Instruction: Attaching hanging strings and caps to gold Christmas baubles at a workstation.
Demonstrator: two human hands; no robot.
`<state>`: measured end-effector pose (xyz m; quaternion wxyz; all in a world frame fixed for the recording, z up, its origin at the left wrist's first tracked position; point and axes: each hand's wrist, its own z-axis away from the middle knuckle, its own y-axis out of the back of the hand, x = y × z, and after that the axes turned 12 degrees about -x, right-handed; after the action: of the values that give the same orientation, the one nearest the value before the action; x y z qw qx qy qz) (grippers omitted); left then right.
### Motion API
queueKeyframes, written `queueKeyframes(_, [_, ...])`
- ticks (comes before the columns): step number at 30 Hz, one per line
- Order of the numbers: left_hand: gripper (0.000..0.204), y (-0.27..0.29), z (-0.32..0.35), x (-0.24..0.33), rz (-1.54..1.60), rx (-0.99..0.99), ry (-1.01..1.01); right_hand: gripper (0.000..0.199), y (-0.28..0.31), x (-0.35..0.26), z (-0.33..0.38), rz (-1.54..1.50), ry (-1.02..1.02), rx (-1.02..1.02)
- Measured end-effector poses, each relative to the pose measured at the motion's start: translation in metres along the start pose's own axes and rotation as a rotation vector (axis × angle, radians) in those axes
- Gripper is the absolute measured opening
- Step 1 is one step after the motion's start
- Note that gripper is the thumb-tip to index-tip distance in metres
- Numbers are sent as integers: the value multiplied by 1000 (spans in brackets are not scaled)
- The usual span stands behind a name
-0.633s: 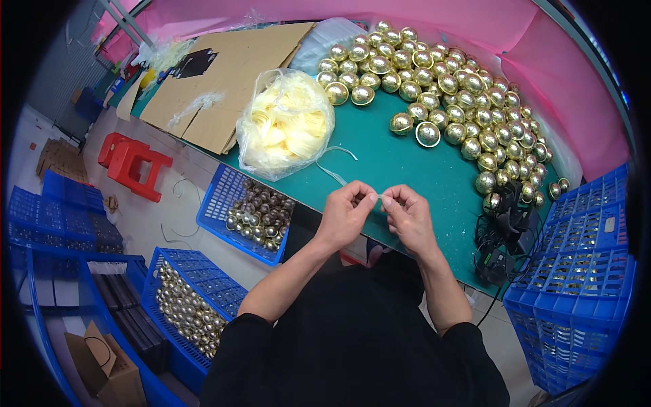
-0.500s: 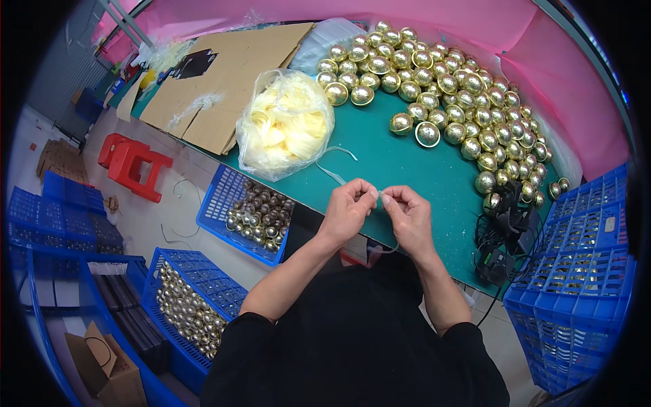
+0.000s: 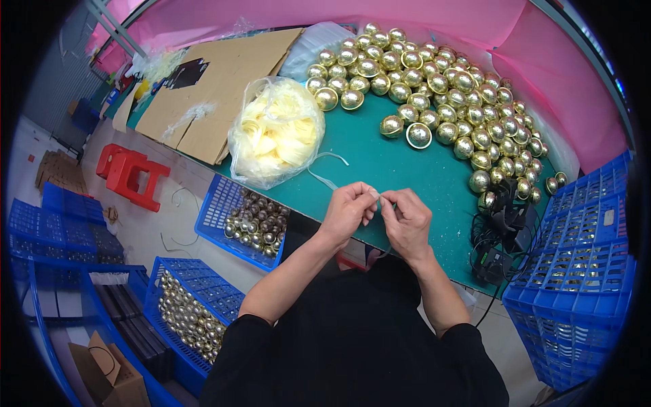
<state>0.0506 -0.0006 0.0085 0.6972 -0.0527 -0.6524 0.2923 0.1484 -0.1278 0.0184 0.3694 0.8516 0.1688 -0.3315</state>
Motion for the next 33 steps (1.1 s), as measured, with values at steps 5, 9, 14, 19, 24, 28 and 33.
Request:
queueKeyframes(5, [13,8,-52,8,-455,39,-181,3,16,6,-2,-154,-278,39])
queueKeyframes(9, [37,5,-114,26,-1301,167,-644,2,24,21,1,-148,-312,75])
queueKeyframes(14, [50,22,-159,26,-1722,41,-621,6,22,31,7,-196,-365,71])
queueKeyframes(19, [60,9,-145,30,-1452,81,-252,8,23,40,12,-363,-466,105])
queueKeyframes(24, [62,7,-70,-2,-1261,6,-431,8,24,38,11,-466,-490,146])
queueKeyframes(28, [50,-5,-22,-10,-1108,97,-408,8,17,36,15,-420,-467,94])
queueKeyframes(33, [47,-4,-8,-10,-1074,117,-331,8,4,28,18,-400,-376,60])
